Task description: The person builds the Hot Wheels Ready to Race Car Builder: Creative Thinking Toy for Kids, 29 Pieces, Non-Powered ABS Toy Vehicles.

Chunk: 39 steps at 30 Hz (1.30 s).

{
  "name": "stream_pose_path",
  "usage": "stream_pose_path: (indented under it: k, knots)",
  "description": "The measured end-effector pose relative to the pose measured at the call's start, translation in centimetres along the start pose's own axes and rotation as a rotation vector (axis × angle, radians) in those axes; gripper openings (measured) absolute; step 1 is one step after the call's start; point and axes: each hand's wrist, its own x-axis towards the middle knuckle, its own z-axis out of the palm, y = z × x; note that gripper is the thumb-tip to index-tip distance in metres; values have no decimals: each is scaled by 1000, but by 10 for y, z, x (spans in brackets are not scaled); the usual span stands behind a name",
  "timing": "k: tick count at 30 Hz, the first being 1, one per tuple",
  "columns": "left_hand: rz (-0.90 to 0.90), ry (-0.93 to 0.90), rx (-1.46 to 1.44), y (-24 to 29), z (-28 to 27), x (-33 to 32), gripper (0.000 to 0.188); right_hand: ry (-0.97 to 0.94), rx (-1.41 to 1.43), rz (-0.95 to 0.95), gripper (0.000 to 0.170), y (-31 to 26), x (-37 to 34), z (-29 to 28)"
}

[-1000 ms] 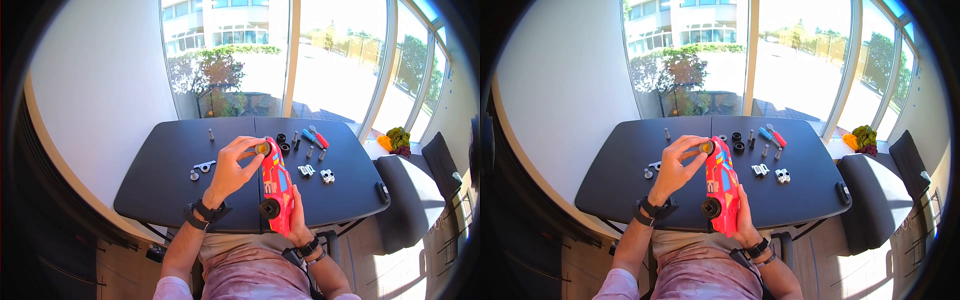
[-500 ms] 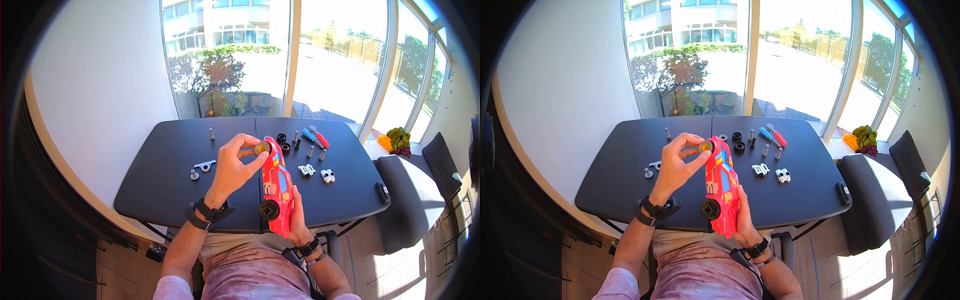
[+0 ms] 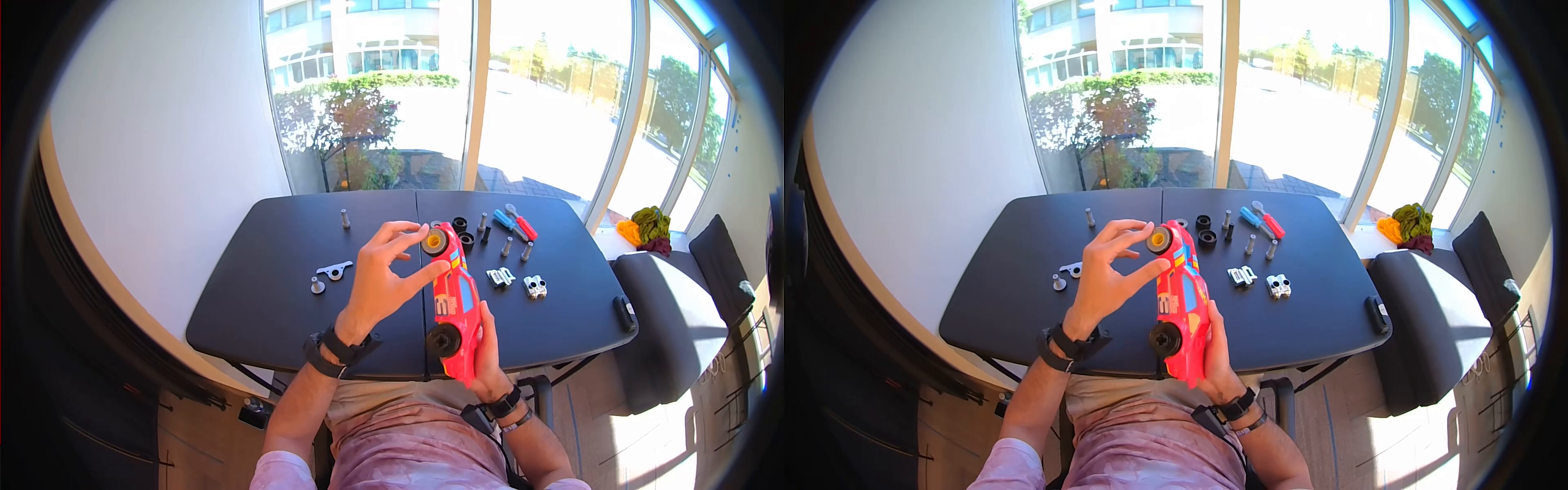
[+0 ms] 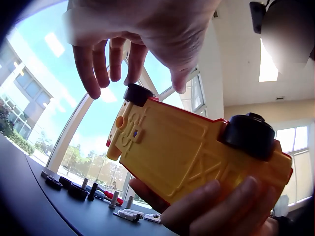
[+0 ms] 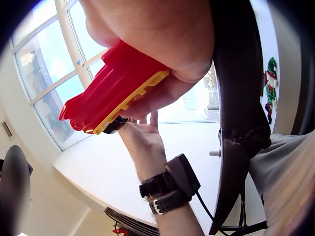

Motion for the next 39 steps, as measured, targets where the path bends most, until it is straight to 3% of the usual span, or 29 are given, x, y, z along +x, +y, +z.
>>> stream_pose_path:
  k: [4,7,8,10,12,15,16,19,22,25,26,32,36,39]
  knots:
    - [210,-34,188,-23,-14,-4,27,53,-6,-2,73,-1,5,-8]
    - [-93,-34,209,-27,-26,12,36,67,3,6,73,-2,5,-7]
    - [-70,64,184,-29,-27,26,29,67,11,17,73,-2,4,-6]
    - [-25,64,370,-66,-39,52,20,51,6,24,72,-2,4,-6]
    - [-92,-79,585,-109,-53,76,16,40,18,36,72,-2,3,-7]
    - [30,-375,726,-206,-66,97,28,26,48,50,71,-3,3,-5]
    - [-27,-492,810,-221,-66,96,36,21,48,48,71,-4,2,-3]
    - [-48,-683,1116,-242,-65,84,47,9,51,53,71,-5,2,-4]
    - [-67,-721,1211,-255,-64,68,42,8,67,70,71,-7,3,-1]
    - [-312,-825,1306,-250,-60,70,32,34,76,92,72,-8,4,-4]
    - [-186,-713,1329,-266,-63,62,20,33,73,91,72,-8,5,-4]
    - [-260,-535,1184,-274,-80,58,17,34,43,75,72,-7,6,-4]
    - [-236,-377,878,-259,-87,67,20,61,59,74,72,-8,5,2]
    - [-360,-304,597,-180,-84,79,22,57,38,70,71,-8,4,2]
